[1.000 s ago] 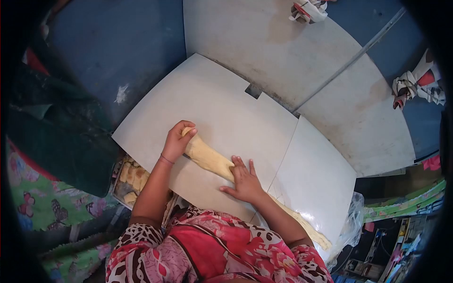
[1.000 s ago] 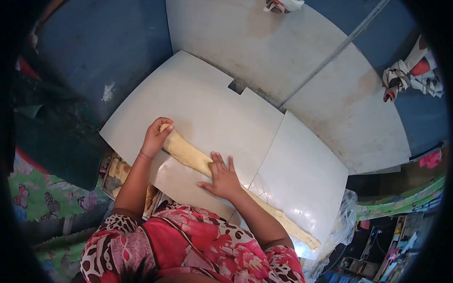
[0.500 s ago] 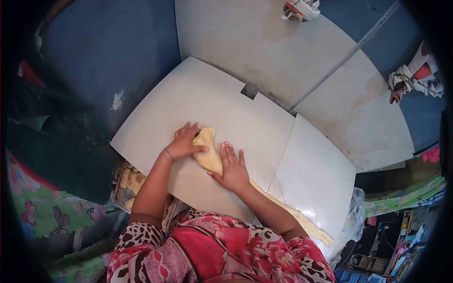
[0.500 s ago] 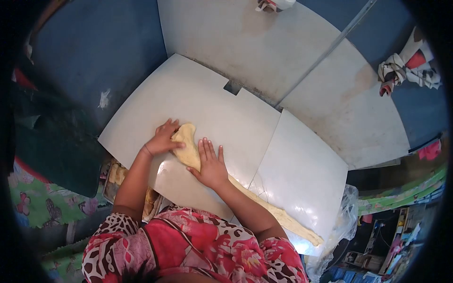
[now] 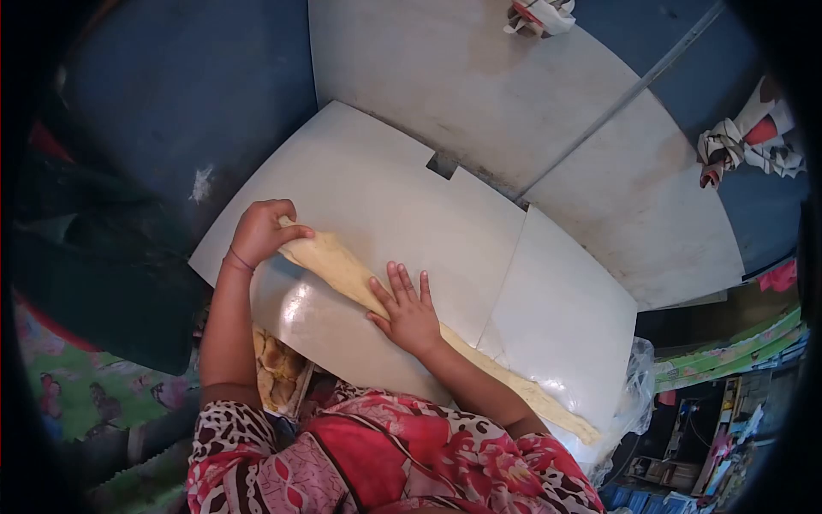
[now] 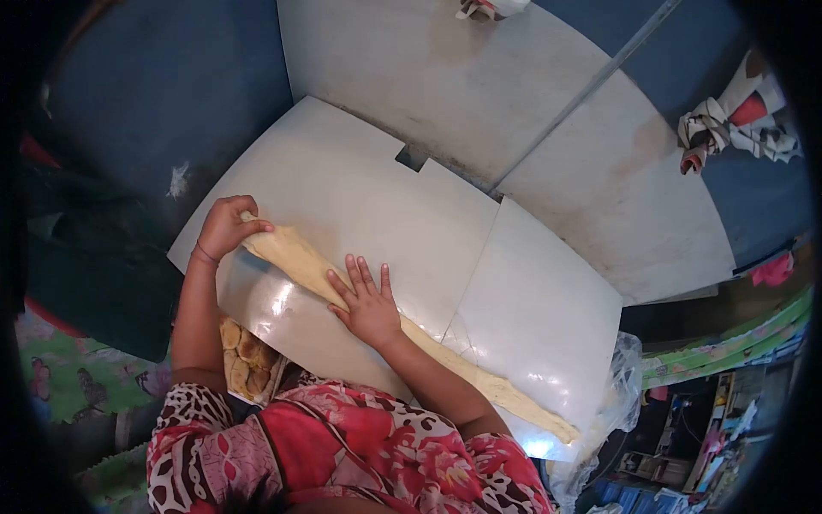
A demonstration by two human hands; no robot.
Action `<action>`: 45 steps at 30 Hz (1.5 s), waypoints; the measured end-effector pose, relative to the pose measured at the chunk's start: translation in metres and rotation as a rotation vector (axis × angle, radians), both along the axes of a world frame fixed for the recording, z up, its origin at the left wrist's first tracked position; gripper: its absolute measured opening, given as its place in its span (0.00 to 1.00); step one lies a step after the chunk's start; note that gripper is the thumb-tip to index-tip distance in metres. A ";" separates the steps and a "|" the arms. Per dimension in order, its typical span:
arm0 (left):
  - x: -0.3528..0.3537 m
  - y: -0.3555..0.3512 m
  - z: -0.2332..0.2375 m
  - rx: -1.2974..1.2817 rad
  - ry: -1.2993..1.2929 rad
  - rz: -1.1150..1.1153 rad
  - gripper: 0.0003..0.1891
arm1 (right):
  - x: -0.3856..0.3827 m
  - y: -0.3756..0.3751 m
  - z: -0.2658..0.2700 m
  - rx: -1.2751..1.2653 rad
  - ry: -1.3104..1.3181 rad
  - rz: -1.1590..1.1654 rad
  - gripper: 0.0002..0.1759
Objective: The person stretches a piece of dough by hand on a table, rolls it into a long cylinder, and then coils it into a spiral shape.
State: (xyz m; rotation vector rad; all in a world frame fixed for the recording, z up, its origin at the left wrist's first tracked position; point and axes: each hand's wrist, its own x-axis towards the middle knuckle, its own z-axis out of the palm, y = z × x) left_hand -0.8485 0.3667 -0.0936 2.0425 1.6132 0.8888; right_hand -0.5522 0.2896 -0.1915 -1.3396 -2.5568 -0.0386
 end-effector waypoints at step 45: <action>0.012 0.067 -0.076 -0.555 -0.470 -0.260 0.20 | -0.055 0.052 0.004 -0.296 0.076 0.248 0.51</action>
